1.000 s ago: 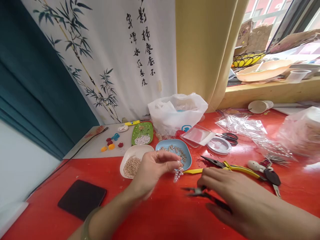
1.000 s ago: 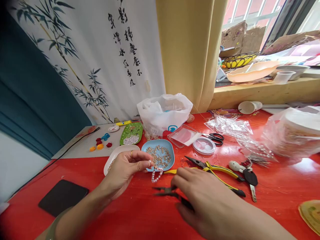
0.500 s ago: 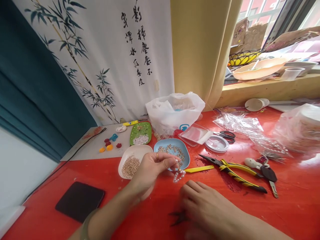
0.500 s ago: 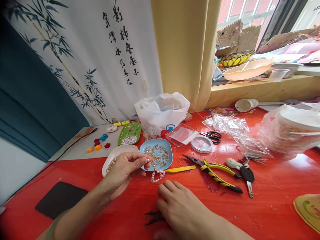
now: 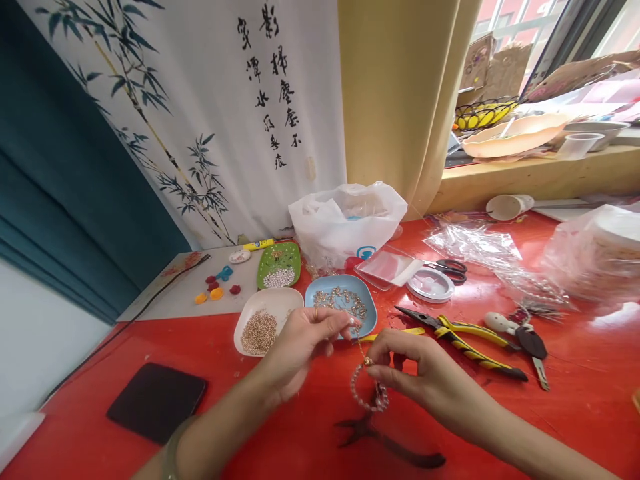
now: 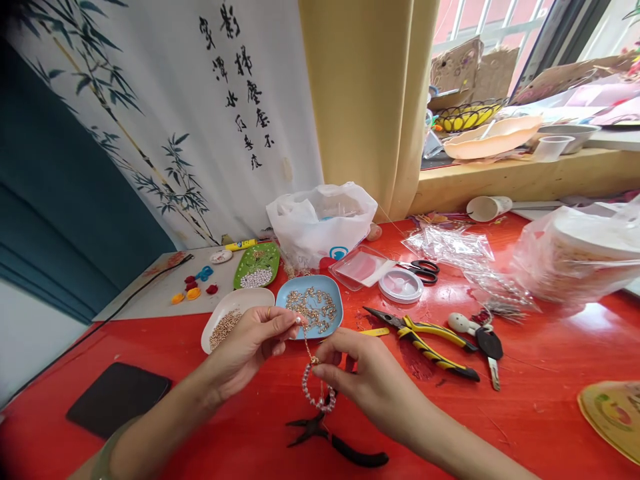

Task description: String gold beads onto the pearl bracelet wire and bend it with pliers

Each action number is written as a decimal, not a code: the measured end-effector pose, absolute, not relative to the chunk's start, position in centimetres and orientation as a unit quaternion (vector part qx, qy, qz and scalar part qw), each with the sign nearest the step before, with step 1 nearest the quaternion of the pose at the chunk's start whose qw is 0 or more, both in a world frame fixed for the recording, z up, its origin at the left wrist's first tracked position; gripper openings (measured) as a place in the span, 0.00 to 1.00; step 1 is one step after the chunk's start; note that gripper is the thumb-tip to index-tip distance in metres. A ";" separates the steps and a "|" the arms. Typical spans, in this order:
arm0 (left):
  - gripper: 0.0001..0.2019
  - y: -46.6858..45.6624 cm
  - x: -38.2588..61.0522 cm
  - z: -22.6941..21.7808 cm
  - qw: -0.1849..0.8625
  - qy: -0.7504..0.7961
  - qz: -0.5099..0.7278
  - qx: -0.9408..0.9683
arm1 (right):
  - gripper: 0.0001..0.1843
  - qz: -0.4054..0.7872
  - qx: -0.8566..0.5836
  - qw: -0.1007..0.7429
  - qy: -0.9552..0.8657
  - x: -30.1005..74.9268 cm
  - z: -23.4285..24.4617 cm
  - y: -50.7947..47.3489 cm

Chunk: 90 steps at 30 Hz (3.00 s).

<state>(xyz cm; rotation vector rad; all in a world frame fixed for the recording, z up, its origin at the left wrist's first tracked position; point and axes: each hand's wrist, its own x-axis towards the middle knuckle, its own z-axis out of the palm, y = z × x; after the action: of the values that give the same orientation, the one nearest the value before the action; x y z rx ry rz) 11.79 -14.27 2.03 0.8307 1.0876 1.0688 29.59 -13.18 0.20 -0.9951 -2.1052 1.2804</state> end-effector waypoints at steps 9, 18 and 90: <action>0.07 -13.5 11.4 1.6 0.652 0.481 0.496 0.313 | 0.13 0.521 -0.404 0.322 -0.680 30.4 0.5 -11.8; 0.07 -13.7 11.4 2.0 0.662 0.469 0.499 0.304 | 0.12 0.562 -0.426 0.337 -0.624 31.0 1.2 -11.7; 0.06 -15.0 12.0 3.5 0.712 0.439 0.461 0.294 | 0.32 -0.009 -0.263 0.046 -0.964 30.9 -3.7 -13.6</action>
<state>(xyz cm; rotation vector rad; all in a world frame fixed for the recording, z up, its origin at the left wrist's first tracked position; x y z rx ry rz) 11.95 -15.05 3.51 0.6528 0.9736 1.0231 30.87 -13.64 -3.65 -0.8043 -2.9423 -0.0283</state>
